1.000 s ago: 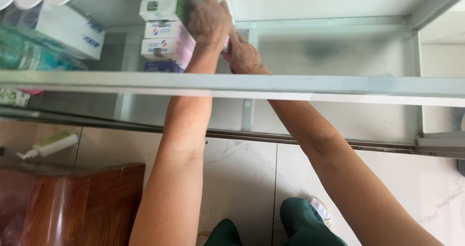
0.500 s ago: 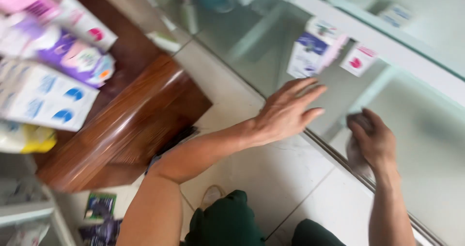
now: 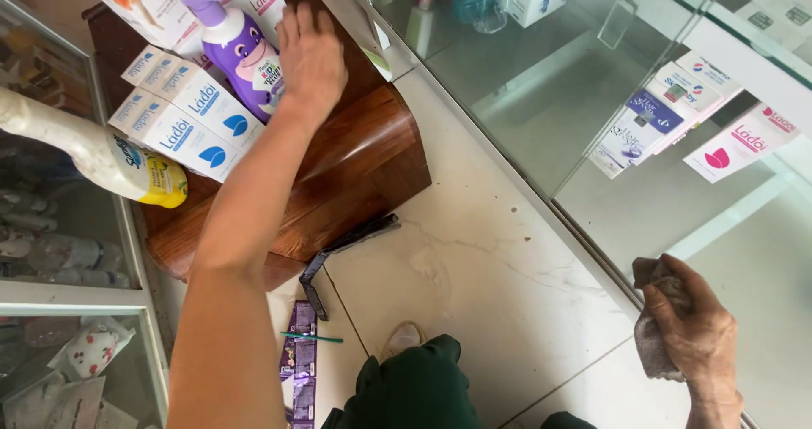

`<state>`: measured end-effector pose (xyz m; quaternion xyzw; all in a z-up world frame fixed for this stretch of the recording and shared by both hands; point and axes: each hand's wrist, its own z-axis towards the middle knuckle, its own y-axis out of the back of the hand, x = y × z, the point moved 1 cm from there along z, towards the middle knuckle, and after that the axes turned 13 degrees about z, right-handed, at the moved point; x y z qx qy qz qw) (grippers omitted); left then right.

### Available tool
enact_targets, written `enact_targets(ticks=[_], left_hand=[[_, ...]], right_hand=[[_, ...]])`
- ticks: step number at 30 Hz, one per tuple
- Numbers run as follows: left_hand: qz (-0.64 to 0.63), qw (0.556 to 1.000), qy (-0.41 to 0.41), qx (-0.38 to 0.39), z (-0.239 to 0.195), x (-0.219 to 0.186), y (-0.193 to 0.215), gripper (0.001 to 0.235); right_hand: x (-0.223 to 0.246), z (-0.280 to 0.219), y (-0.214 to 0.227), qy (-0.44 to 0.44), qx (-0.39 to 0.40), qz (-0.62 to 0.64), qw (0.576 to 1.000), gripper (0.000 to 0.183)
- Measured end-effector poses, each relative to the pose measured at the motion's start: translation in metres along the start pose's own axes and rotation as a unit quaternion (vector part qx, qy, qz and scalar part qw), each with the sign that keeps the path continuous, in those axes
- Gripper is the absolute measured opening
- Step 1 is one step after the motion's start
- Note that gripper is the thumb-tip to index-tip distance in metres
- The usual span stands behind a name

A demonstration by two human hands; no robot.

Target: The person sits on the floor and wipes various small product boxes with a cloth. They pick up each box from a wooden surface, wipe it thoroughly, and place it on a glass shelf.

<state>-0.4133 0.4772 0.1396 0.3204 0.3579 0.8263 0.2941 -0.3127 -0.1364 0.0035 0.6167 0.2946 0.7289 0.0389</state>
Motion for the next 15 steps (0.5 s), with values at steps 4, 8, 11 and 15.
enact_targets(ticks=[4,8,11,15], left_hand=[[0.187,0.982,0.011,0.034,0.067,0.022,-0.061,0.058],[0.261,0.958,0.001,0.119,0.075,0.006,-0.023,0.056],[0.068,0.994,-0.041,0.08,0.023,-0.025,-0.012,0.048],[-0.121,0.988,-0.061,-0.071,-0.086,-0.027,0.075,0.044]], right_hand=[[-0.008,-0.008,-0.011,0.018,0.02,-0.008,1.0,0.056],[-0.011,-0.021,-0.015,-0.018,0.03,-0.029,0.999,0.056],[-0.02,-0.028,-0.016,-0.015,0.03,-0.024,0.999,0.056],[-0.031,-0.025,-0.017,0.016,0.039,-0.02,0.999,0.057]])
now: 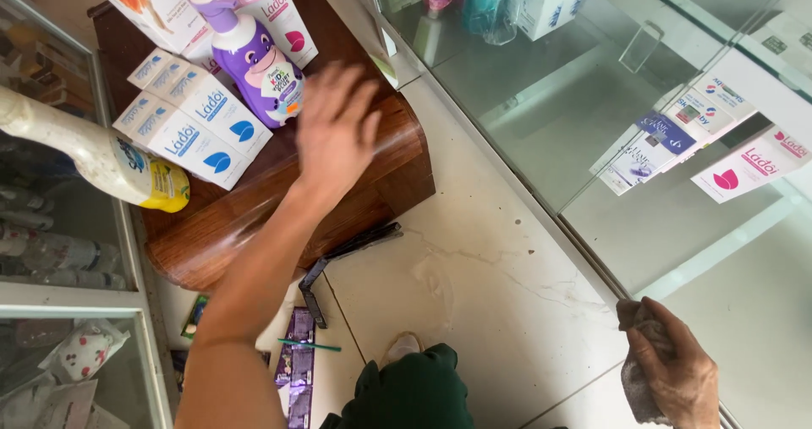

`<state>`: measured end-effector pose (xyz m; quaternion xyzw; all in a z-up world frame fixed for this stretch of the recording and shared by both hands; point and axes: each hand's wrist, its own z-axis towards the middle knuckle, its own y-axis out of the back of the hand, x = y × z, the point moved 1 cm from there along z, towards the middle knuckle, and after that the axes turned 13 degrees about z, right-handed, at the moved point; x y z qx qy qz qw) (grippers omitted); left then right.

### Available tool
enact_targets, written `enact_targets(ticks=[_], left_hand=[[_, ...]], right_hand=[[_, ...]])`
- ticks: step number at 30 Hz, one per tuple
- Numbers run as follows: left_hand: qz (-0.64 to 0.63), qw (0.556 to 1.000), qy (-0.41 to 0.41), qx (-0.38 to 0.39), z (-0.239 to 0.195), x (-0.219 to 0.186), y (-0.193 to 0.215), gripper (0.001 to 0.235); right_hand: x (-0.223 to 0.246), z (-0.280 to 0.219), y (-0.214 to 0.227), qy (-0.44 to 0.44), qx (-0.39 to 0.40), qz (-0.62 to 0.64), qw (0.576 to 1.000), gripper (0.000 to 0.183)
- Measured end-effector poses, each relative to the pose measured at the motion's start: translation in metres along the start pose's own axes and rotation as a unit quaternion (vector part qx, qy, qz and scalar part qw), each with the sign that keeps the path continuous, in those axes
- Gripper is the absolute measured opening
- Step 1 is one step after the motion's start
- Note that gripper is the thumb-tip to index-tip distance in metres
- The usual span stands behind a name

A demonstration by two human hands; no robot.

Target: The person sits on the floor and wipes various small product boxes with a cloth. They pick up each box from a wooden surface, wipe it thoroughly, and place it on a glass shelf.

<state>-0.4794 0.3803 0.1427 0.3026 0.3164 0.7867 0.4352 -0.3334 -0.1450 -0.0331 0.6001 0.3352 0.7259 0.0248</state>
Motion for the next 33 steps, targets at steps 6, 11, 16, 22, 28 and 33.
enact_targets(ticks=[6,11,16,22,28,33], left_hand=[[0.105,0.947,0.261,-0.157,-0.116,0.084,0.054,0.089],[-0.054,0.92,0.364,-0.137,-0.137,0.123,0.029,0.103],[-0.075,0.899,0.402,-0.156,-0.146,0.144,-0.011,0.107],[-0.073,0.879,0.431,-0.188,-0.135,0.125,-0.018,0.105],[-0.094,0.864,0.449,-0.208,-0.139,0.142,-0.011,0.091],[-0.231,0.858,0.392,-0.239,-0.14,0.156,-0.009,0.09]], right_hand=[[0.016,0.005,-0.001,-0.006,0.015,-0.008,1.0,0.058],[0.039,0.005,-0.01,-0.019,0.022,0.012,1.0,0.057],[0.042,-0.006,-0.004,-0.03,0.015,0.025,0.999,0.057],[0.021,-0.014,0.001,-0.053,0.02,0.005,0.998,0.058],[0.027,-0.011,-0.005,-0.024,0.02,0.026,0.999,0.058],[0.035,-0.01,-0.011,-0.029,0.026,0.054,0.998,0.058]])
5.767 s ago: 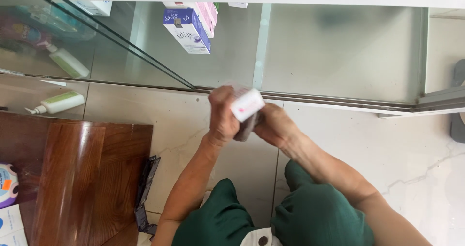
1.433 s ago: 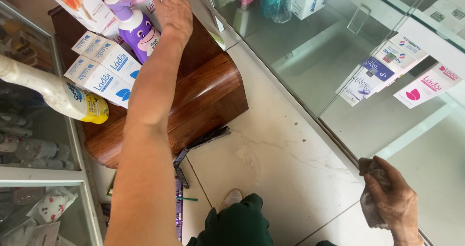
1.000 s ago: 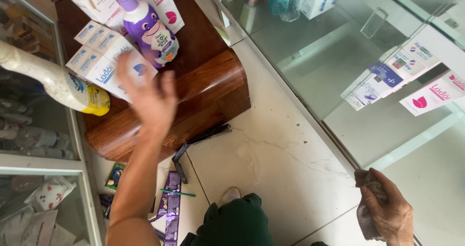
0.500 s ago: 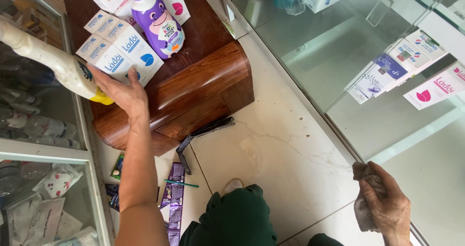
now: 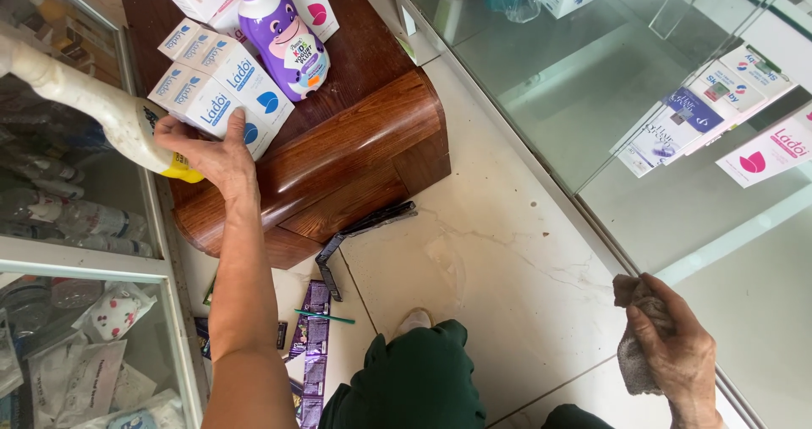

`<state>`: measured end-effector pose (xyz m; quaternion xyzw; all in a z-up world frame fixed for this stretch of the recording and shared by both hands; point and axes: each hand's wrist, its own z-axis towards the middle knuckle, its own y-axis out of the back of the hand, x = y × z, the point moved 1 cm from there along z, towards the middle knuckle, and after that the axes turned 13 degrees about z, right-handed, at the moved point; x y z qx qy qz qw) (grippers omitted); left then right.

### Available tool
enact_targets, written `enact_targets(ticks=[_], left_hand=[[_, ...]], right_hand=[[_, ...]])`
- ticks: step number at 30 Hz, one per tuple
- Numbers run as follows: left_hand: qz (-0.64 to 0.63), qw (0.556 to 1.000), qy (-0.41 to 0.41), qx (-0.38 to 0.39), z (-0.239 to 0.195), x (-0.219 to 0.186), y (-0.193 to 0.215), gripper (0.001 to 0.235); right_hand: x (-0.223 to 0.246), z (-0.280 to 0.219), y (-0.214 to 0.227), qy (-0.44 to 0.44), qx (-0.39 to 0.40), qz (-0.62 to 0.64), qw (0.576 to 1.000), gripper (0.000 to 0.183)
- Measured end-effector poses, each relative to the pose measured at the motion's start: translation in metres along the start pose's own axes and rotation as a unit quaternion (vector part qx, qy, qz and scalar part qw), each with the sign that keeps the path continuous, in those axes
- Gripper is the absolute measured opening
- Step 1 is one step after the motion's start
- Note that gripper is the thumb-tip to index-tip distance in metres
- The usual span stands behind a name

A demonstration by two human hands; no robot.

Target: The person sits on the floor and wipes various small product boxes with a cloth. They pick up each box from a wooden surface, wipe it thoroughly, and place it on a glass shelf.

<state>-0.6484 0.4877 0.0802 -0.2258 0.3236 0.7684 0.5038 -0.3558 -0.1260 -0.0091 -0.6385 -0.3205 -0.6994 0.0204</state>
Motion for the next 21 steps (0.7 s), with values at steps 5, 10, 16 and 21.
enact_targets(ticks=[5,10,16,21], left_hand=[[0.052,0.998,-0.034,0.012,-0.012,-0.052,0.012,0.116],[0.118,0.987,-0.093,0.059,-0.038,-0.114,0.028,0.106],[-0.02,0.951,-0.216,0.22,-0.098,-0.204,0.007,0.099],[-0.167,0.867,-0.229,0.41,-0.181,-0.234,-0.045,0.095]], right_hand=[[0.017,0.0,-0.003,-0.005,0.007,0.078,0.997,0.061],[0.017,-0.001,0.005,-0.004,0.0,0.242,0.97,0.065],[0.036,0.005,0.014,0.003,-0.015,0.421,0.907,0.068],[0.087,0.019,0.018,0.048,-0.048,0.491,0.868,0.073]])
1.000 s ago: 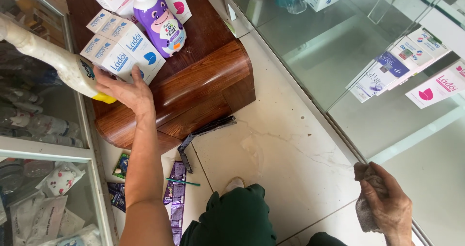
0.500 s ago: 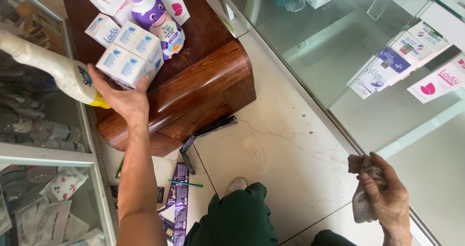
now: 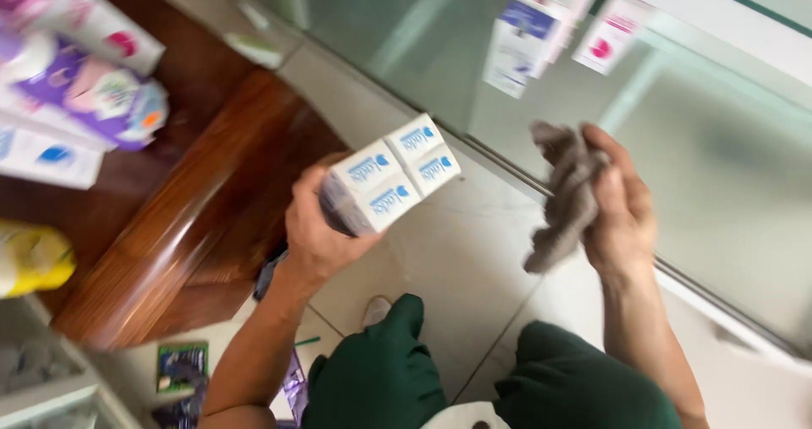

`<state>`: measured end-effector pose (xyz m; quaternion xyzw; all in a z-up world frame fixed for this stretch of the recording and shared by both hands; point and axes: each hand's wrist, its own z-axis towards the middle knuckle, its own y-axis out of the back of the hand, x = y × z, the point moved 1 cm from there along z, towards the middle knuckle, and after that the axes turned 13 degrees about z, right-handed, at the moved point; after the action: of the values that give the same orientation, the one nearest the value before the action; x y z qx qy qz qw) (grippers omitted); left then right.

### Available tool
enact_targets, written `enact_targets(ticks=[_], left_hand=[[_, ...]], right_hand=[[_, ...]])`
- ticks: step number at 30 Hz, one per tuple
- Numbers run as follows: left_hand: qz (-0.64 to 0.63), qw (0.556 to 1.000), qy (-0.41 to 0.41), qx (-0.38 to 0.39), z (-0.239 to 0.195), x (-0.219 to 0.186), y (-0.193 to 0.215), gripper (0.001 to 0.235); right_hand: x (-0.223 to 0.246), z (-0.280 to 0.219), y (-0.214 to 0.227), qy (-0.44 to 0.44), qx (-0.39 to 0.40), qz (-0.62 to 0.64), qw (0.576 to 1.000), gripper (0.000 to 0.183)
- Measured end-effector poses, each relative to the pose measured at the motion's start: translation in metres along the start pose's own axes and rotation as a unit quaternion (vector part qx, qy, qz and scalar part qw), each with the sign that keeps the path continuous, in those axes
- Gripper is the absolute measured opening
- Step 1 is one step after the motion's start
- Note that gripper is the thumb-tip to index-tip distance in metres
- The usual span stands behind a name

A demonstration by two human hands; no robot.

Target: The person sits on the floor and wipes various small product boxes with a cloth. They pick up each box from a wooden surface, wipe it thoroughly, and place it on a glass shelf.

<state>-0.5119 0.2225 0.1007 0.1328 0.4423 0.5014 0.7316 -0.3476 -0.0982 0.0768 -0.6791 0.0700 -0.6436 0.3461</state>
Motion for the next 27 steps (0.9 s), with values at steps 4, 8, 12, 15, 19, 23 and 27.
enact_targets(ticks=[4,8,12,15,19,23,27], left_hand=[[-0.015,0.996,-0.051,0.067,0.012,-0.043,-0.059,0.091],[-0.013,0.99,-0.104,0.096,0.014,-0.064,-0.111,0.088],[-0.021,0.978,-0.184,0.092,0.004,-0.058,-0.151,0.089],[-0.033,0.983,-0.107,0.144,-0.002,-0.061,-0.16,0.076],[-0.149,0.975,-0.128,0.101,0.025,-0.104,-0.14,0.089],[-0.299,0.944,-0.004,0.142,0.045,-0.087,-0.159,0.096],[-0.395,0.896,0.046,0.2,0.046,-0.061,-0.189,0.095]], right_hand=[[-0.007,0.013,-0.001,0.08,0.029,-0.085,0.993,0.065],[-0.05,0.0,-0.018,0.203,0.111,-0.332,0.914,0.04],[-0.026,-0.028,-0.042,0.245,0.105,-0.47,0.841,0.053],[-0.022,-0.019,-0.012,0.217,0.135,-0.453,0.854,0.053],[-0.097,-0.015,0.066,0.013,0.016,-0.36,0.933,0.044],[-0.194,-0.043,0.119,0.068,0.016,-0.486,0.871,0.024],[-0.171,-0.042,0.123,-0.097,0.005,-0.475,0.875,0.025]])
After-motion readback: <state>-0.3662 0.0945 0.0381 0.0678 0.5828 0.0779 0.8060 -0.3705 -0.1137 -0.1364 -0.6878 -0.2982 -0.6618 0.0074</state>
